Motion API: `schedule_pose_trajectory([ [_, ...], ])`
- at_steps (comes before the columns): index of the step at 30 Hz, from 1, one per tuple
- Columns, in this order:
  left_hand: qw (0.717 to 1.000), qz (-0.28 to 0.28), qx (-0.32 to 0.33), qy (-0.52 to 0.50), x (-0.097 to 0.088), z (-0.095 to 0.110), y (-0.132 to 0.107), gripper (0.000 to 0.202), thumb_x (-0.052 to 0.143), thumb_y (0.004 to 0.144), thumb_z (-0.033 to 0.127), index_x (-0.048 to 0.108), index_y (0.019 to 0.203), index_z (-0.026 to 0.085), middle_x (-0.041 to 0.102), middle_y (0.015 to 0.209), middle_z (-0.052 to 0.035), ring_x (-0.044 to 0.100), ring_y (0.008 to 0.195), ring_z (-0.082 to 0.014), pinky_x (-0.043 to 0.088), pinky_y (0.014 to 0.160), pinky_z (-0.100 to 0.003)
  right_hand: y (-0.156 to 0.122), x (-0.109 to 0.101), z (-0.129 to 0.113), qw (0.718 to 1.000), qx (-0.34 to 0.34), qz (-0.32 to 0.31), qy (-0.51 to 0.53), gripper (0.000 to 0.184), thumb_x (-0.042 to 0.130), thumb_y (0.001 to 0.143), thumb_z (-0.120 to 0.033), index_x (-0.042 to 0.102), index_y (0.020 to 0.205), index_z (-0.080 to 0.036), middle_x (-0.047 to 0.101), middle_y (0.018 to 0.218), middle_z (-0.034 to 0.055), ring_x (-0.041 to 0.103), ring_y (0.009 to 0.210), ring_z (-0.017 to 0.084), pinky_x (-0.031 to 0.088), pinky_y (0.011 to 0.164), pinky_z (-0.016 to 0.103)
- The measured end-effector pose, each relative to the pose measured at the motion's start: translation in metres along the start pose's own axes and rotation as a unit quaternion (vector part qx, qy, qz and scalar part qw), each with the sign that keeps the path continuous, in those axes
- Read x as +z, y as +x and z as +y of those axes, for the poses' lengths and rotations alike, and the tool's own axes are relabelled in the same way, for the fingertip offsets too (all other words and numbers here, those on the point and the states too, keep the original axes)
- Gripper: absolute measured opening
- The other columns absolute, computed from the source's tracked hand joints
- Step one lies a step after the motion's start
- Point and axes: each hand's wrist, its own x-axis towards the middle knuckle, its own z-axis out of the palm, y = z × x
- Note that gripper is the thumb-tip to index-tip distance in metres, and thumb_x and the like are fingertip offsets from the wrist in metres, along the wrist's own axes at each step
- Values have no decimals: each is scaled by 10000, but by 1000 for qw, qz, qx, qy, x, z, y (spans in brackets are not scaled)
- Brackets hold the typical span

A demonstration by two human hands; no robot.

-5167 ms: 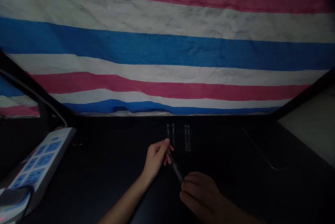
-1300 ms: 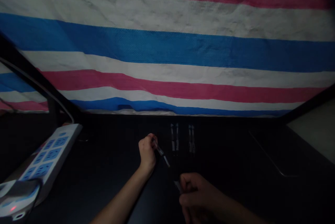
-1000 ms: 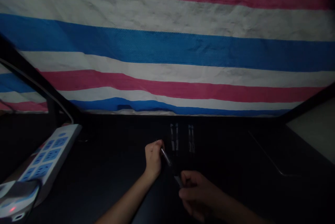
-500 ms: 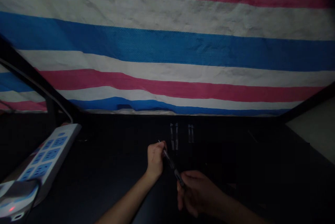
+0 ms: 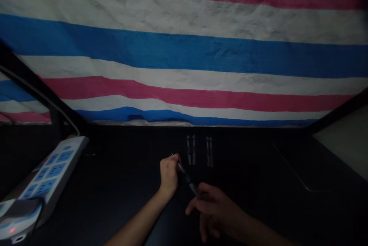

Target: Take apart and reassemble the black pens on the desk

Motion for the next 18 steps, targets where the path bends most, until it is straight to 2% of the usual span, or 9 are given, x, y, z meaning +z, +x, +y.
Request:
schedule_pose_trajectory([
  [2,1000,-2,1,1,0,-3,0,431,434,773,452,372,417,217,307,412,39,274,409,-109,225,408,-246,0,0,0,1000,-1,-5,-2,401,654,786,-492,450,867,-155,687,927,126,664,460,133,289,315,129],
  [4,1000,-1,2,2,0,-5,0,431,431,781,446,379,421,215,313,411,39,274,406,-108,226,409,-247,0,0,0,1000,3,-4,17,453,541,833,-576,488,842,-126,685,854,140,659,452,140,295,308,138],
  [6,1000,2,4,3,-1,-7,0,428,428,788,441,380,428,214,315,412,40,271,406,-107,224,410,-247,0,0,0,1000,4,-4,31,502,488,847,-611,514,887,-111,681,907,159,661,457,140,314,304,143],
  [8,1000,6,6,5,-1,-7,0,431,427,793,439,372,429,215,307,412,42,268,405,-106,219,410,-247,1,0,-1,1000,2,1,23,435,580,821,-547,492,937,-137,672,987,142,665,458,133,327,304,135],
  [10,1000,8,9,8,-1,-7,0,435,432,791,440,364,423,216,304,410,42,271,405,-106,218,411,-249,1,0,-1,1000,2,5,10,386,661,787,-466,462,909,-159,677,943,99,659,443,127,325,301,123],
  [13,1000,12,13,12,-2,-7,0,439,434,792,439,366,420,216,312,412,39,278,408,-107,224,416,-253,1,0,0,1000,8,5,26,427,580,812,-554,471,842,-142,664,749,68,640,416,131,326,294,133],
  [15,1000,13,15,15,-2,-7,0,440,433,794,442,372,422,215,316,416,39,276,412,-106,224,420,-253,1,0,0,999,9,11,36,472,523,824,-604,485,873,-136,654,726,57,627,404,123,328,293,142],
  [18,1000,14,16,18,-2,-7,-1,438,437,791,445,367,424,217,311,417,40,270,412,-105,218,420,-253,0,0,-1,1000,3,29,1,379,638,790,-499,470,856,-167,627,688,-12,558,346,66,278,293,123],
])
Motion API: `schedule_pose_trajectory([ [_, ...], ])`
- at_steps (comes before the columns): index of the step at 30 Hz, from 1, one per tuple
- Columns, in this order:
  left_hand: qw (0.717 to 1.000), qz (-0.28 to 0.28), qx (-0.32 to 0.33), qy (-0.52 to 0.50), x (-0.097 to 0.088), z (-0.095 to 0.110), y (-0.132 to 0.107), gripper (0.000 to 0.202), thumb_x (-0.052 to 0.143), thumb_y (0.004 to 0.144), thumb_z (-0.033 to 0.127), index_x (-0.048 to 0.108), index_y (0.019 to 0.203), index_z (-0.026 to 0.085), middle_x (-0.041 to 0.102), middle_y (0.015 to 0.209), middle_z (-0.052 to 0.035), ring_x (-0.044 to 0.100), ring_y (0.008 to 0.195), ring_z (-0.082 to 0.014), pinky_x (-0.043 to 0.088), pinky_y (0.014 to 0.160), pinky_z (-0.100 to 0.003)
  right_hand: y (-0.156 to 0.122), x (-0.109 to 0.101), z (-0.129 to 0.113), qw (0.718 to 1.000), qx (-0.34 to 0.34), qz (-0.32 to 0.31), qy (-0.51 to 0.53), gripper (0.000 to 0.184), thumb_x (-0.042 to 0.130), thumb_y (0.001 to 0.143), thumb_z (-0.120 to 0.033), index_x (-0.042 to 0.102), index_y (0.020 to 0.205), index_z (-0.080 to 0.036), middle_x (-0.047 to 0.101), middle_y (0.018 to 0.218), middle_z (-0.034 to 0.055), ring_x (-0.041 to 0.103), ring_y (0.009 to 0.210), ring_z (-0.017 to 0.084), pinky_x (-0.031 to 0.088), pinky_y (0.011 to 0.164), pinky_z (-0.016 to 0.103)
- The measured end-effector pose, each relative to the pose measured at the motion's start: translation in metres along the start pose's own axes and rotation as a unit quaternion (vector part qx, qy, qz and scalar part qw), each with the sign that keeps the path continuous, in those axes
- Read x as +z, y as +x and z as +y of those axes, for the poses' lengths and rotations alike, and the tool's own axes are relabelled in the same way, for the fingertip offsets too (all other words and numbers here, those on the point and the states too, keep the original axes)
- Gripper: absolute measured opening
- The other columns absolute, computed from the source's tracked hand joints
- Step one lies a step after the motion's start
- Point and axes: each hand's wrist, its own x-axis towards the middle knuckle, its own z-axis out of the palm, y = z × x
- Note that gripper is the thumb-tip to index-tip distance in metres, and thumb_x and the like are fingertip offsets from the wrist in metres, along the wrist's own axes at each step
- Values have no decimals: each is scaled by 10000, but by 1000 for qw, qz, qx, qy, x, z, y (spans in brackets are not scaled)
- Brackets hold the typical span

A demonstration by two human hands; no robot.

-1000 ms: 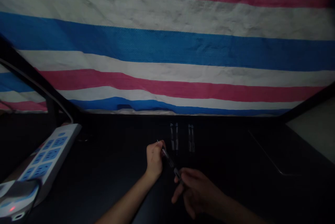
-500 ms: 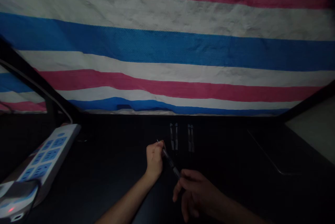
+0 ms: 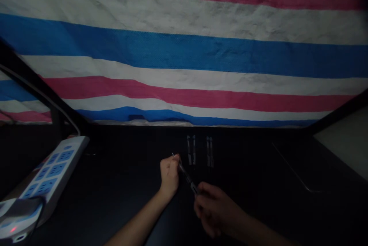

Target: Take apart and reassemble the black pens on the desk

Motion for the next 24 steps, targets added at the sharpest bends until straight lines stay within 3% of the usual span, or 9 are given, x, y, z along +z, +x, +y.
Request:
schedule_pose_trajectory([
  [3,1000,-3,1,4,-1,-1,0,447,435,795,447,357,418,220,294,411,43,258,405,-103,208,413,-253,1,0,1,1000,20,1,-1,395,638,772,-525,478,780,-164,562,557,-57,473,281,42,239,279,129],
  [6,1000,-6,6,7,-1,-2,0,455,426,808,443,376,418,215,307,411,39,268,409,-104,220,415,-253,2,-1,3,999,31,-1,25,500,522,797,-640,520,844,-142,589,569,-18,509,304,70,255,273,143],
  [9,1000,-5,10,10,-1,-3,0,455,430,809,442,376,420,214,317,411,38,278,411,-104,233,417,-249,2,-1,3,1000,-3,11,13,394,634,786,-522,506,870,-159,615,672,-18,520,341,51,265,295,131],
  [11,1000,-5,11,11,-1,-4,1,455,433,807,447,367,420,216,311,409,41,274,406,-102,233,412,-246,1,0,2,1000,-3,12,4,360,651,788,-484,510,829,-155,583,617,-39,485,330,38,251,297,129],
  [13,1000,-5,12,12,-1,-4,1,455,432,810,446,371,423,214,318,408,41,280,403,-101,237,410,-243,1,1,1,1000,8,6,6,424,569,821,-558,536,823,-135,562,552,-31,469,322,47,250,292,138],
  [15,1000,-5,13,15,-1,-4,1,454,434,815,441,388,427,210,339,410,36,299,406,-104,249,413,-242,1,1,0,1000,2,9,18,484,526,825,-606,550,883,-126,601,610,-1,483,332,55,267,291,146],
  [19,1000,-7,19,19,-1,-4,1,466,438,826,440,385,427,206,339,415,36,301,410,-101,247,416,-238,2,-1,2,1000,-9,21,-5,379,657,782,-497,539,853,-144,608,633,-13,476,330,45,251,286,133],
  [24,999,-26,29,15,-1,-4,0,487,409,856,435,402,429,199,342,413,34,309,409,-103,252,419,-239,2,-4,3,1000,-1,-13,2,463,547,831,-565,585,843,-103,602,511,12,445,292,57,233,275,139],
])
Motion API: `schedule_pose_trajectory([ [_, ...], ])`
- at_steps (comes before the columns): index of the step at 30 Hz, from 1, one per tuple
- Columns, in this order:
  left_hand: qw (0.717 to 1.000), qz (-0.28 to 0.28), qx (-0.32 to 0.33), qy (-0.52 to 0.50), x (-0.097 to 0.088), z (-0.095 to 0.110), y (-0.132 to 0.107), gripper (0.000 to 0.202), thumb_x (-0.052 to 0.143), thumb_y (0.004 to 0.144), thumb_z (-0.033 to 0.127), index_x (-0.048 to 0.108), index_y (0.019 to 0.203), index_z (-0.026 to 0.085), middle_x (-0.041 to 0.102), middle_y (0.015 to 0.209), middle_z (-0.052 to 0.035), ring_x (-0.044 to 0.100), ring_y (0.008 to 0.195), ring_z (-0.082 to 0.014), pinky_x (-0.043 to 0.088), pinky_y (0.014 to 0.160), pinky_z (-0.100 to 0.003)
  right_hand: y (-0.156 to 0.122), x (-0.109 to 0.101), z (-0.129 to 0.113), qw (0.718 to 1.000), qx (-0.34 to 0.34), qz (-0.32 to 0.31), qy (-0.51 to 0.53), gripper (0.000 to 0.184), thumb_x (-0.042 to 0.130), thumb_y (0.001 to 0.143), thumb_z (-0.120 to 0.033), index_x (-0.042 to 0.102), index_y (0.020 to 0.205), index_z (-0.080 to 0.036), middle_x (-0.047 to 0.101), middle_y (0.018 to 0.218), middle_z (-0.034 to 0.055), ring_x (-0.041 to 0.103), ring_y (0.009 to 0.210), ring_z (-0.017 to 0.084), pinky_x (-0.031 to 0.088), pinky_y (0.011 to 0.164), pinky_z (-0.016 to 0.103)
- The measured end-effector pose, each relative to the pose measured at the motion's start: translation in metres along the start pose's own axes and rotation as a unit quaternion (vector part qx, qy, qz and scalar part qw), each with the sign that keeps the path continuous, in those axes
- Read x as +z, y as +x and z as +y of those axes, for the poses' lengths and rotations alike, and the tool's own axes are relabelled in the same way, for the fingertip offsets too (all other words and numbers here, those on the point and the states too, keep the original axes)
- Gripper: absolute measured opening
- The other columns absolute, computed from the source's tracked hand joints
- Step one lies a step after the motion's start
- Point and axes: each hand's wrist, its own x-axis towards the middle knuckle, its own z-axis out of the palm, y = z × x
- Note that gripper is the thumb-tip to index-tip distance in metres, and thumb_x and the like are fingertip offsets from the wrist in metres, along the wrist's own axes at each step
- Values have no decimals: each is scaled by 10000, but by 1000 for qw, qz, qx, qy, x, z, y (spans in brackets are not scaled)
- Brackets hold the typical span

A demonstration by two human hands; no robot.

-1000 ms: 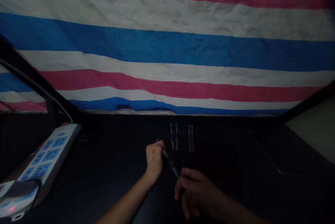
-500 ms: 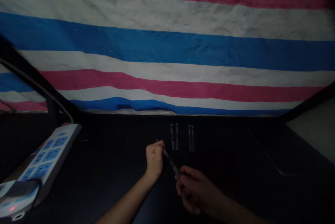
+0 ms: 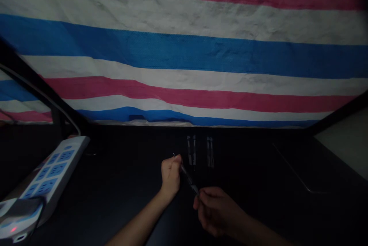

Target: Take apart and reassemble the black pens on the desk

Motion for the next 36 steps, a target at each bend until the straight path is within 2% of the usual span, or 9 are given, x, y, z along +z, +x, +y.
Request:
schedule_pose_trajectory([
  [4,1000,-6,10,-4,-1,2,0,486,411,863,440,405,441,200,345,419,34,306,413,-104,248,425,-242,-1,3,-2,999,-24,17,-15,439,580,823,-541,594,912,-111,631,565,11,470,312,56,253,279,134],
  [9,998,-51,17,-24,0,8,-2,522,376,875,503,401,449,203,348,423,29,309,413,-108,248,424,-248,-1,-2,-1,1000,4,-11,-29,459,577,798,-580,586,771,-122,584,452,-6,392,254,50,222,262,146],
  [15,994,-89,15,-55,2,12,-1,534,349,908,525,424,500,190,374,456,29,325,428,-104,266,429,-236,2,-8,-4,999,7,-29,-15,479,591,776,-603,575,744,-126,558,412,-21,345,233,40,207,267,153],
  [18,990,-101,18,-97,5,15,-2,452,378,928,511,503,655,174,488,567,10,419,517,-114,344,505,-232,4,-6,-8,998,-52,8,-37,502,550,805,-616,579,792,-115,614,478,15,432,268,58,237,280,148],
  [21,972,-146,-5,-182,8,19,-2,271,487,918,443,555,956,183,566,749,-11,522,659,-132,415,615,-242,5,-3,-12,989,-109,61,-73,523,496,832,-628,579,841,-111,642,532,35,509,320,82,285,303,149],
  [24,946,-198,-46,-252,10,21,0,340,610,865,347,555,1166,197,545,879,-23,589,747,-148,449,674,-262,5,-2,-15,976,-141,109,-128,513,501,835,-614,587,860,-109,649,580,42,543,364,93,336,331,162],
  [26,944,-183,-58,-268,8,22,5,421,658,832,301,548,1226,204,532,898,-19,607,725,-139,461,671,-263,5,-2,-16,966,-161,129,-158,500,504,838,-601,593,894,-112,661,652,54,562,404,97,362,345,171],
  [30,959,-97,-40,-263,2,20,16,576,687,803,231,437,1321,274,557,804,28,614,631,-115,476,631,-250,4,-5,-14,946,-200,144,-212,420,494,869,-532,600,940,-132,648,720,41,566,458,94,387,372,177],
  [36,969,-74,-39,-233,-2,16,23,456,710,775,231,503,1181,249,588,773,40,645,617,-129,488,588,-238,3,-6,-13,930,-205,162,-259,270,482,893,-394,610,899,-156,622,675,6,541,454,82,372,395,176],
])
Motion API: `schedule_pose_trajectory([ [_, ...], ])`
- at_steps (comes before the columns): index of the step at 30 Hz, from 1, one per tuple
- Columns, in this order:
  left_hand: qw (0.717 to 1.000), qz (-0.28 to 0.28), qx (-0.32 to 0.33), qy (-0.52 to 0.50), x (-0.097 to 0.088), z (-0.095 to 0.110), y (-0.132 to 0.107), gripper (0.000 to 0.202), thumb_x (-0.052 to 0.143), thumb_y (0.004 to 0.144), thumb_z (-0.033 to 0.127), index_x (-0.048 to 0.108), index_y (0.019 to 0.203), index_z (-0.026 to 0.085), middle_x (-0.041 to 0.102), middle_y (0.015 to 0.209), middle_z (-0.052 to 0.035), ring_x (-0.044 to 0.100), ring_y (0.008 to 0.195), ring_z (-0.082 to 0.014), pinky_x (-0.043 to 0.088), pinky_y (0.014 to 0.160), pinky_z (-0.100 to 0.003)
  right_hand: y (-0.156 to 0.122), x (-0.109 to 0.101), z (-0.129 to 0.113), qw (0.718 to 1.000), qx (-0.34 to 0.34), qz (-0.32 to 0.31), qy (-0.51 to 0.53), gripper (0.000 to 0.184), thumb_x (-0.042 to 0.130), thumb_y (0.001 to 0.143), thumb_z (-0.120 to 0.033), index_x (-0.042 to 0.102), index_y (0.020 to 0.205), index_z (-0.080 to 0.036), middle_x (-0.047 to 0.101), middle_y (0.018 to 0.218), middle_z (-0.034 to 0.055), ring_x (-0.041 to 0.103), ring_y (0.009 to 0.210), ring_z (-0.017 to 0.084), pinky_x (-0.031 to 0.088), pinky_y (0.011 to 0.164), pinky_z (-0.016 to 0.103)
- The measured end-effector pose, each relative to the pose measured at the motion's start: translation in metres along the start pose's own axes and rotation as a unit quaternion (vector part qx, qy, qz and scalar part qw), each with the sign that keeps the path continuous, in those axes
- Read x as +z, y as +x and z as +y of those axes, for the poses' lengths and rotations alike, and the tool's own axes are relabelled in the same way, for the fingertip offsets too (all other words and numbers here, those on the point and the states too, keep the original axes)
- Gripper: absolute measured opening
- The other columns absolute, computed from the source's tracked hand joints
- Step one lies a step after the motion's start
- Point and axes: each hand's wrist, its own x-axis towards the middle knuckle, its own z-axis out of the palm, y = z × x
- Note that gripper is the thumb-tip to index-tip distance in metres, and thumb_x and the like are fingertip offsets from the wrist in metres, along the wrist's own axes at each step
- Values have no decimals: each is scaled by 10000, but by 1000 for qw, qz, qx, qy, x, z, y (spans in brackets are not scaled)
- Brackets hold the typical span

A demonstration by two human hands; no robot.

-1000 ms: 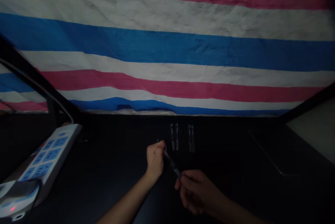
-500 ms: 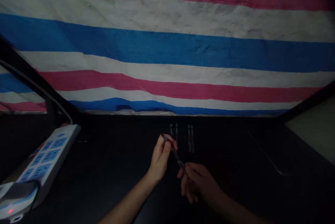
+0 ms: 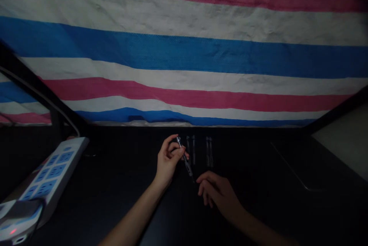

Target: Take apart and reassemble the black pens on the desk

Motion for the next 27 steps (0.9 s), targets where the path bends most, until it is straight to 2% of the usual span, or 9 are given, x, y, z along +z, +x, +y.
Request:
schedule_pose_trajectory([
  [7,1000,-9,3,13,1,-3,0,464,702,776,227,492,1190,233,594,799,33,653,616,-123,501,595,-238,1,-1,-6,999,10,25,-46,191,490,871,-297,625,850,-163,610,628,-10,506,440,71,333,404,175],
  [10,1000,-7,1,24,2,-2,1,449,706,770,224,498,1167,221,589,781,35,656,616,-128,499,582,-232,0,-1,-8,997,7,31,-64,194,494,865,-299,632,839,-164,608,613,-12,501,437,75,341,419,183],
  [15,1000,-11,-4,19,2,-2,-1,540,703,773,240,451,1250,247,591,803,35,649,613,-118,502,603,-239,-2,0,-7,997,0,39,-70,209,503,858,-322,637,828,-165,595,592,-18,499,432,77,370,449,193],
  [19,1000,-19,0,20,2,-3,-1,465,711,765,231,494,1175,238,595,792,37,655,617,-129,500,592,-240,-3,0,-7,996,-5,36,-78,211,501,854,-321,640,823,-166,590,588,-22,495,425,75,372,447,192],
  [27,999,-21,-4,26,3,-1,0,452,708,761,251,487,1155,237,586,795,32,650,607,-136,512,589,-260,-2,-1,-6,996,-6,33,-80,190,502,857,-292,646,819,-173,597,581,-25,509,431,79,378,448,190],
])
